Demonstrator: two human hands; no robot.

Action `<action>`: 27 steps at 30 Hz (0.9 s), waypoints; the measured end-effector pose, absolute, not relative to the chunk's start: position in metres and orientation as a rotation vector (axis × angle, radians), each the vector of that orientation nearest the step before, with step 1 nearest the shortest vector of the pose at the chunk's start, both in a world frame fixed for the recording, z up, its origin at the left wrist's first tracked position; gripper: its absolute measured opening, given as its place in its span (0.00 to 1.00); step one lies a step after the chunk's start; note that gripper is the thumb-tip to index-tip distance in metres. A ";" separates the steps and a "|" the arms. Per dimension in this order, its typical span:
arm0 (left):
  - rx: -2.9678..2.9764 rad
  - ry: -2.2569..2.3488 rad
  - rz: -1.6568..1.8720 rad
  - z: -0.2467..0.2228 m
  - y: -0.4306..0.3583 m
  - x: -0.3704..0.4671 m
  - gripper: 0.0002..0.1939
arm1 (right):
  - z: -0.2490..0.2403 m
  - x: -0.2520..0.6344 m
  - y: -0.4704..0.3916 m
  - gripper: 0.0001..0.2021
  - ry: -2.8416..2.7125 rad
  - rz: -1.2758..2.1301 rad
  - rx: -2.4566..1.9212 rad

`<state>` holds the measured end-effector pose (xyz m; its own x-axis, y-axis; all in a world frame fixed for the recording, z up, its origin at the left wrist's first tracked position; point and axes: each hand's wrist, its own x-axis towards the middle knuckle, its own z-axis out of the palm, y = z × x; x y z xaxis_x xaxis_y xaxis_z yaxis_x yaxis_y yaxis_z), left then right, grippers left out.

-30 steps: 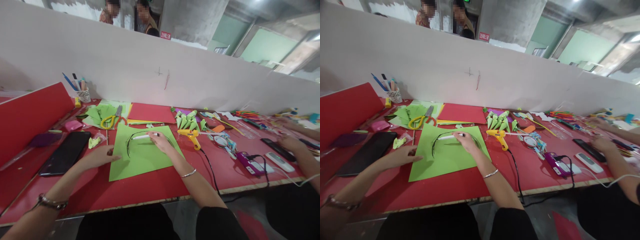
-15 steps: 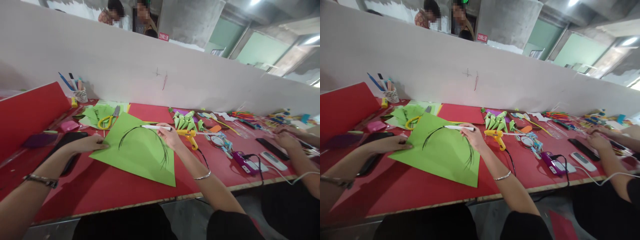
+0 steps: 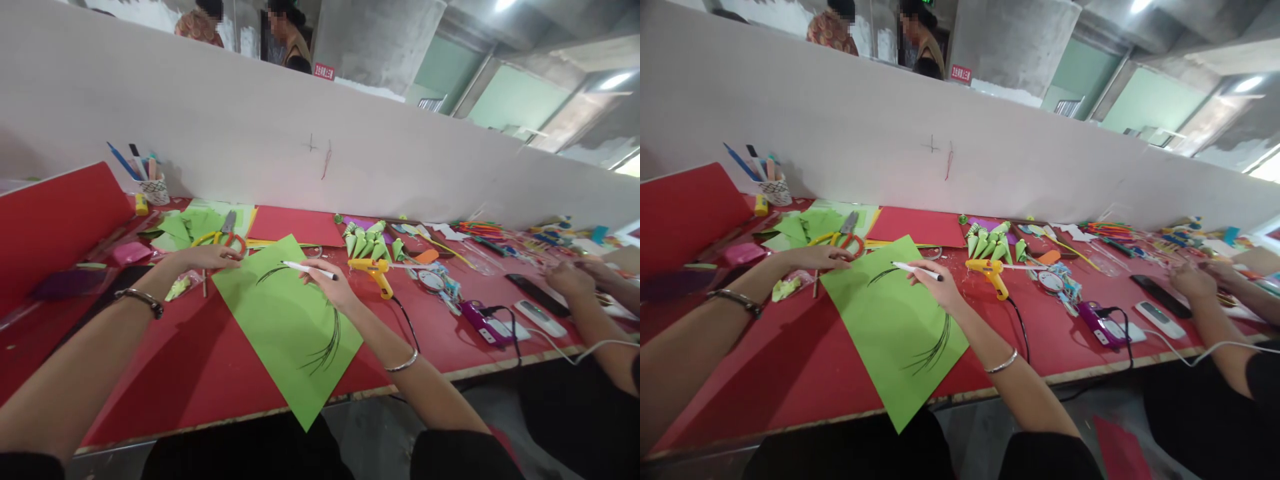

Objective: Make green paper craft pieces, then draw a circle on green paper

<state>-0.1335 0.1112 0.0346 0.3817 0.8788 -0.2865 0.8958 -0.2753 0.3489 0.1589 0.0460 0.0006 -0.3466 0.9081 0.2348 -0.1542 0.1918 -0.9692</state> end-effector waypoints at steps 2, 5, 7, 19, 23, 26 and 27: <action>2.098 1.500 -0.031 0.032 0.108 -0.133 0.31 | -0.005 0.157 0.048 0.11 -1.441 1.355 -0.817; 2.026 1.506 -0.024 0.027 0.097 -0.136 0.31 | -0.016 0.155 0.053 0.11 -1.424 1.304 -0.977; 2.017 1.515 -0.015 0.025 0.089 -0.139 0.29 | -0.024 0.154 0.056 0.11 -1.423 1.283 -1.040; 2.198 1.748 0.105 -0.002 0.077 -0.134 0.22 | -0.028 0.147 0.051 0.09 -1.512 1.171 -1.126; 2.229 1.830 0.079 -0.013 0.072 -0.131 0.24 | -0.029 0.147 0.045 0.09 -1.616 1.105 -1.156; 2.244 1.856 0.038 -0.013 0.069 -0.128 0.25 | -0.028 0.146 0.042 0.08 -1.706 1.054 -1.185; 2.245 1.861 0.023 -0.013 0.068 -0.127 0.25 | -0.028 0.146 0.041 0.08 -1.726 1.044 -1.194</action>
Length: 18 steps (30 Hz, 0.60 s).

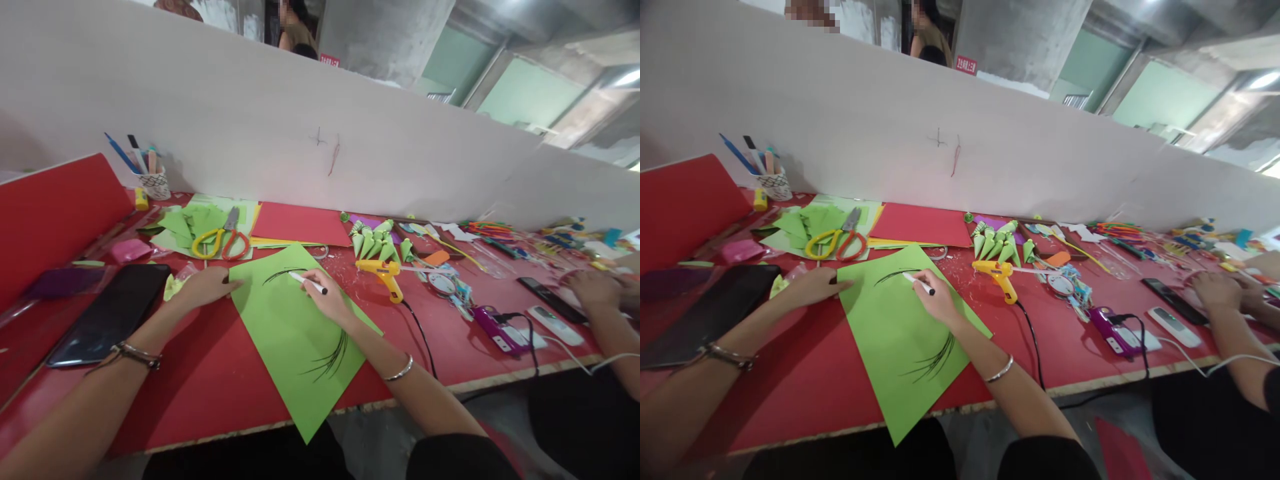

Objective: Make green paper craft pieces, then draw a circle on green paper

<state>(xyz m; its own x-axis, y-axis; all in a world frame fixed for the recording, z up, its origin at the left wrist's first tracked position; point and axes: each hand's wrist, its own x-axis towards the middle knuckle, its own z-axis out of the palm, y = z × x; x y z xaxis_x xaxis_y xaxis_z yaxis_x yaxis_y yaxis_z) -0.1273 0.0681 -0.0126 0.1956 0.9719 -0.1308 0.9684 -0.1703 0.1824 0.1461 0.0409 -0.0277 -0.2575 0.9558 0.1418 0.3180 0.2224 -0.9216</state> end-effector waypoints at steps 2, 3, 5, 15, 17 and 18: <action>2.240 1.866 -0.020 -0.012 0.068 -0.126 0.25 | -0.028 0.146 0.040 0.08 -1.740 1.023 -1.209; 2.237 1.869 -0.044 -0.012 0.069 -0.126 0.25 | -0.028 0.145 0.040 0.09 -1.741 1.013 -1.215; 2.238 1.873 -0.081 -0.013 0.069 -0.126 0.25 | -0.028 0.145 0.040 0.09 -1.745 0.994 -1.217; 2.267 1.884 -0.003 -0.013 0.066 -0.123 0.23 | -0.025 0.141 0.041 0.10 -1.779 0.953 -1.248; 2.251 1.885 0.010 -0.013 0.066 -0.123 0.23 | -0.025 0.140 0.042 0.10 -1.789 0.949 -1.232; 2.244 1.887 0.009 -0.013 0.066 -0.123 0.24 | -0.026 0.140 0.043 0.10 -1.795 0.952 -1.224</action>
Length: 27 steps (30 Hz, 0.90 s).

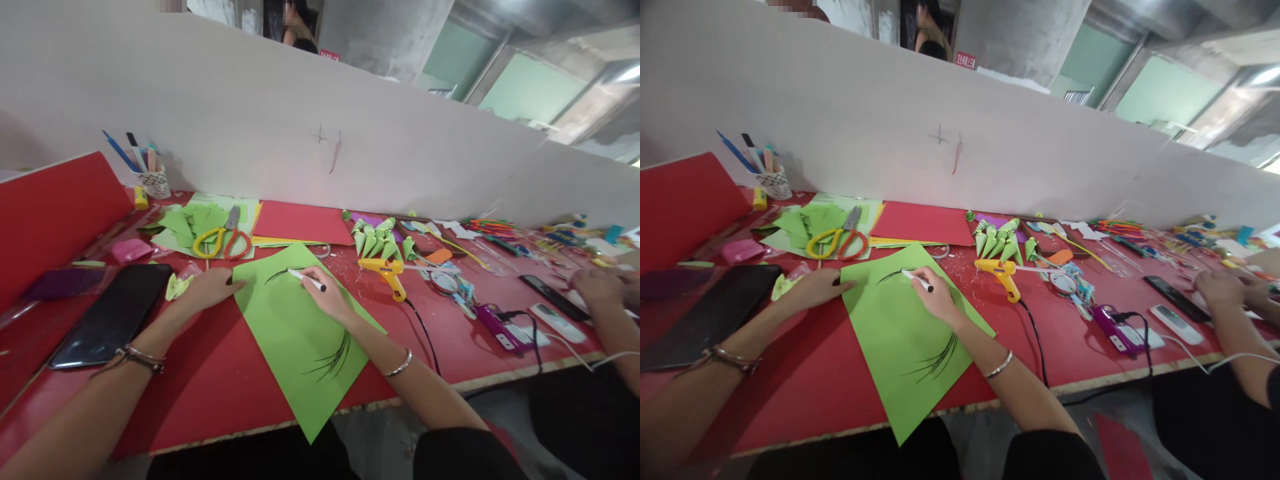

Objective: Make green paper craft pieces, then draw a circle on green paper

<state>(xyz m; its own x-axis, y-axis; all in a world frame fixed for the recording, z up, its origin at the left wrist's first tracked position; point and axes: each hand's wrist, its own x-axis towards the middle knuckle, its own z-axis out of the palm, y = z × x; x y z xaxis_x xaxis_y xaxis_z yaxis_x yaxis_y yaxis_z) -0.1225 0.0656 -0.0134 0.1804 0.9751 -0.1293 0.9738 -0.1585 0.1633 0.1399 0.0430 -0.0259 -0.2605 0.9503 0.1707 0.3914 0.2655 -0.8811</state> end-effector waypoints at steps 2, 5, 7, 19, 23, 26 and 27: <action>2.236 1.892 -0.010 -0.013 0.066 -0.122 0.24 | -0.027 0.140 0.044 0.10 -1.798 0.963 -1.212; 2.246 1.893 -0.063 -0.012 0.066 -0.122 0.24 | -0.029 0.140 0.044 0.09 -1.795 0.968 -1.208; 2.267 1.887 -0.087 -0.012 0.065 -0.122 0.25 | -0.028 0.140 0.044 0.09 -1.806 0.954 -1.213; 2.270 1.885 -0.098 -0.013 0.065 -0.122 0.25 | -0.023 0.139 0.041 0.11 -1.954 0.948 -1.169; 2.285 1.879 -0.089 -0.013 0.064 -0.122 0.24 | -0.020 0.139 0.039 0.12 -2.037 0.946 -1.131; 2.286 1.884 -0.099 -0.014 0.064 -0.122 0.24 | -0.017 0.138 0.039 0.12 -2.091 0.926 -1.125; 2.287 1.889 -0.099 -0.015 0.064 -0.122 0.24 | -0.017 0.138 0.039 0.12 -2.108 0.922 -1.120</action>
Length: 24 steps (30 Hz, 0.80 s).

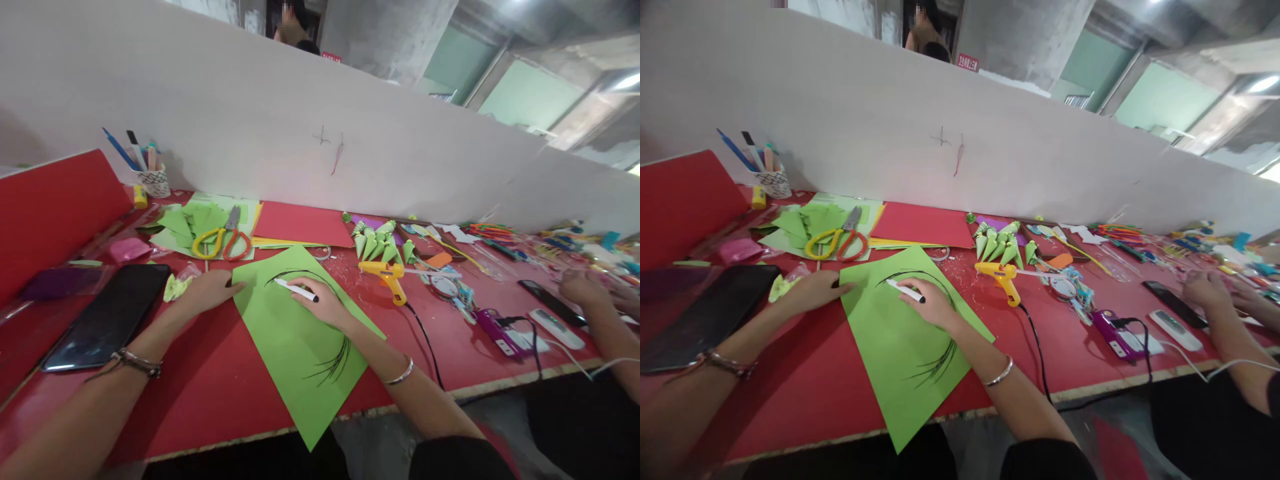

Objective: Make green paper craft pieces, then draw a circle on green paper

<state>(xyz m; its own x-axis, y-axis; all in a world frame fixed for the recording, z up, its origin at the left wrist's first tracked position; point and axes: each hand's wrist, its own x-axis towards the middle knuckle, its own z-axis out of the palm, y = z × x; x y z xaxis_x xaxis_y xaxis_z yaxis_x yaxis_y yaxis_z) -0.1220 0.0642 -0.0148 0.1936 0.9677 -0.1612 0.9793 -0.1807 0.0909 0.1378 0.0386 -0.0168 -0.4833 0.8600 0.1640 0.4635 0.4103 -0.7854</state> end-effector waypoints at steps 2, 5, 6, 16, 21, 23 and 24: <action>2.286 1.908 -0.097 -0.016 0.065 -0.122 0.24 | -0.015 0.136 0.038 0.13 -2.141 0.917 -1.101; 2.283 1.921 -0.084 -0.016 0.065 -0.122 0.24 | -0.014 0.135 0.037 0.13 -2.177 0.920 -1.068; 2.283 1.919 -0.077 -0.017 0.065 -0.123 0.23 | -0.013 0.135 0.037 0.13 -2.187 0.933 -1.061; 2.267 1.905 -0.054 -0.014 0.063 -0.122 0.23 | -0.012 0.142 0.042 0.15 -1.940 1.218 -1.144; 2.232 1.878 0.001 -0.014 0.063 -0.122 0.22 | -0.018 0.137 0.043 0.13 -1.937 1.110 -1.177; 2.237 1.866 0.013 -0.015 0.064 -0.123 0.22 | -0.018 0.136 0.042 0.13 -1.969 1.090 -1.168; 2.244 1.859 0.008 -0.016 0.064 -0.123 0.23 | -0.018 0.135 0.041 0.13 -1.983 1.096 -1.164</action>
